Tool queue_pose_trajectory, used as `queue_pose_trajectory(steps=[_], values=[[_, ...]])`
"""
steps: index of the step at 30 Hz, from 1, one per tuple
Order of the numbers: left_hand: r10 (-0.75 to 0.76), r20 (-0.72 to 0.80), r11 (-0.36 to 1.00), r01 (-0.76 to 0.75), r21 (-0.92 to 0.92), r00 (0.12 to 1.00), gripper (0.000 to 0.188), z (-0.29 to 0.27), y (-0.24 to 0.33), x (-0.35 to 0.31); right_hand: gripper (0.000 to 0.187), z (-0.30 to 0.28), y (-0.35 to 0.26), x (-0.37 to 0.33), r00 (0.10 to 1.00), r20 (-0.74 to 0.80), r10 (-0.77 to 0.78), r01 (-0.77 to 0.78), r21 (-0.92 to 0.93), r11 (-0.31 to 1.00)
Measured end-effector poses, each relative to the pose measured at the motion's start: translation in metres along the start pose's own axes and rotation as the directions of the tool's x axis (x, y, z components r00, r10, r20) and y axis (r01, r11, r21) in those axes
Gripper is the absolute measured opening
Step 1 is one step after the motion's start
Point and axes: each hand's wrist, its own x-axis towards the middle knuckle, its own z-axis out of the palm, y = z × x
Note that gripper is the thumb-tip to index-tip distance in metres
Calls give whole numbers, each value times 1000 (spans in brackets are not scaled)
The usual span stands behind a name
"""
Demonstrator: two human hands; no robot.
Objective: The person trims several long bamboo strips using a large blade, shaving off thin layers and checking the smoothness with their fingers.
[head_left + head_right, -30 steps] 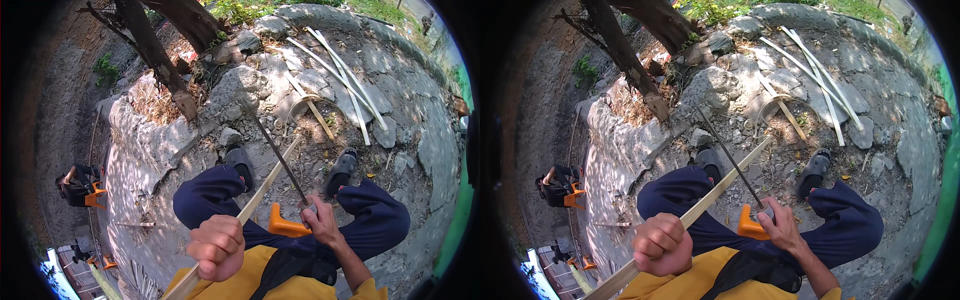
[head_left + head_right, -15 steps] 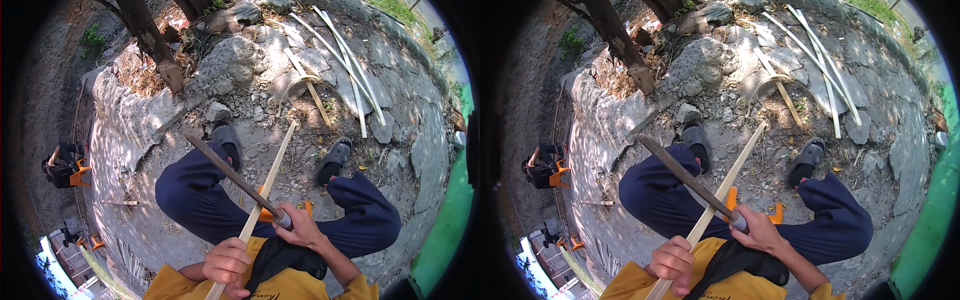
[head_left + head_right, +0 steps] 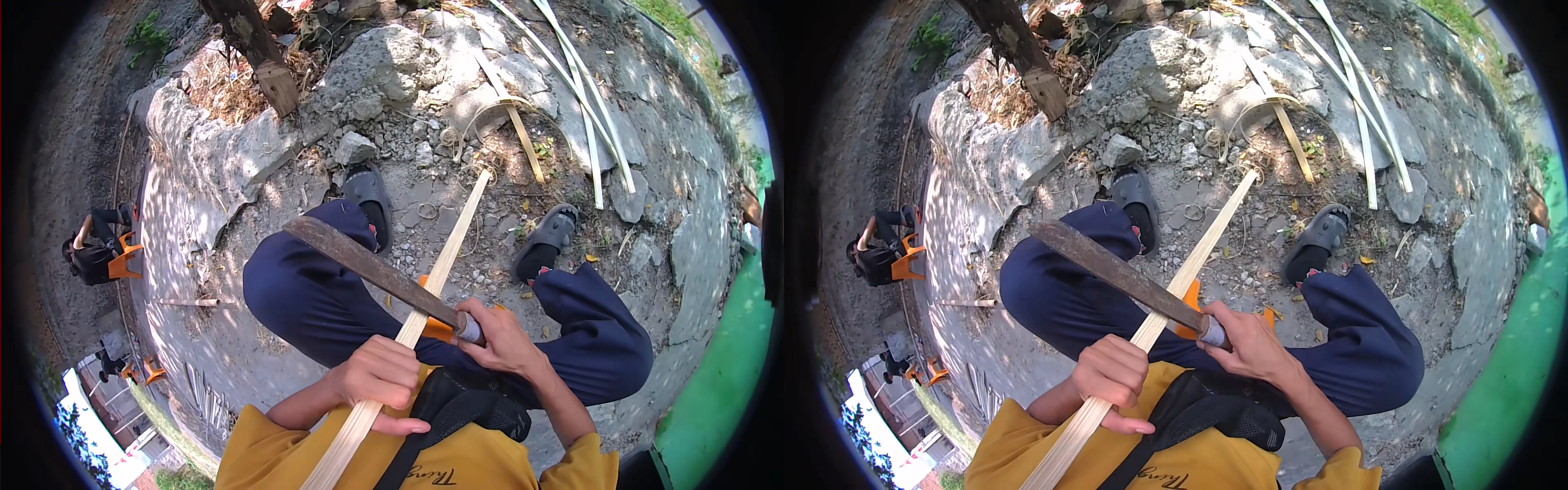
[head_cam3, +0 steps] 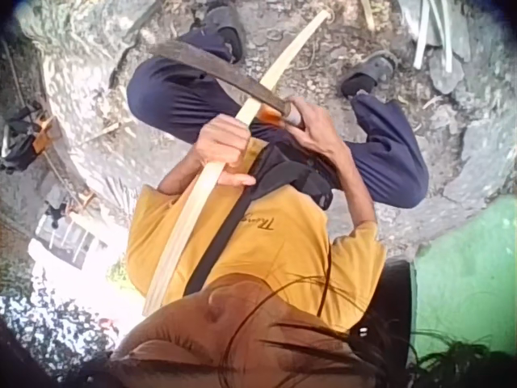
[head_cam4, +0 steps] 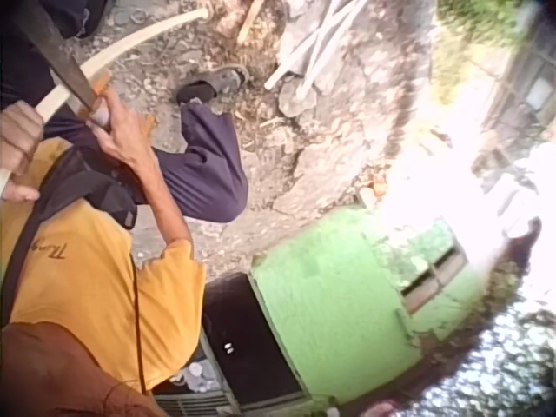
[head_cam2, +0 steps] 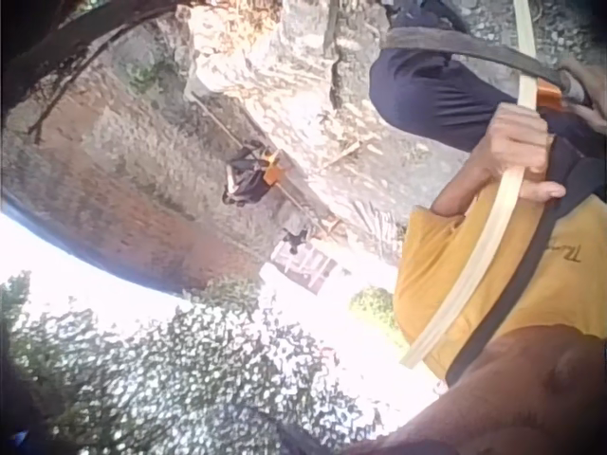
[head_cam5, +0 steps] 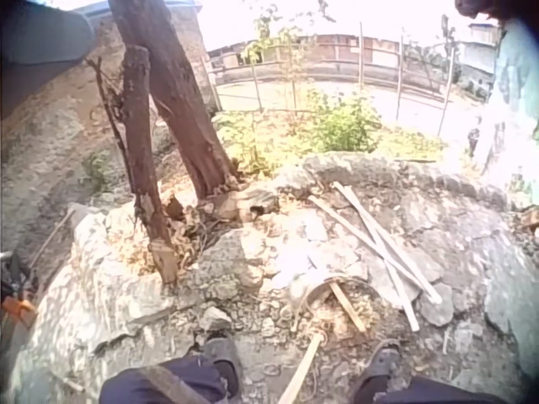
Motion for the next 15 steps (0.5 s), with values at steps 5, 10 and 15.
queue_pose_trajectory(steps=[5, 10, 15], values=[[114, 30, 994, -113, -9, 993, 46, -3, -4, 18, 33, 7, 7, -7, 994, -102, 30, -21, 91, 996], [171, 72, 985, -169, -38, 983, 47, 3, -7, 25, 23, 7, -4, -5, 993, -115, 13, 6, 160, 987], [149, -33, 989, -148, 20, 988, 36, 5, -7, 17, 21, 16, 7, -2, 993, -117, 13, 10, 196, 981]])
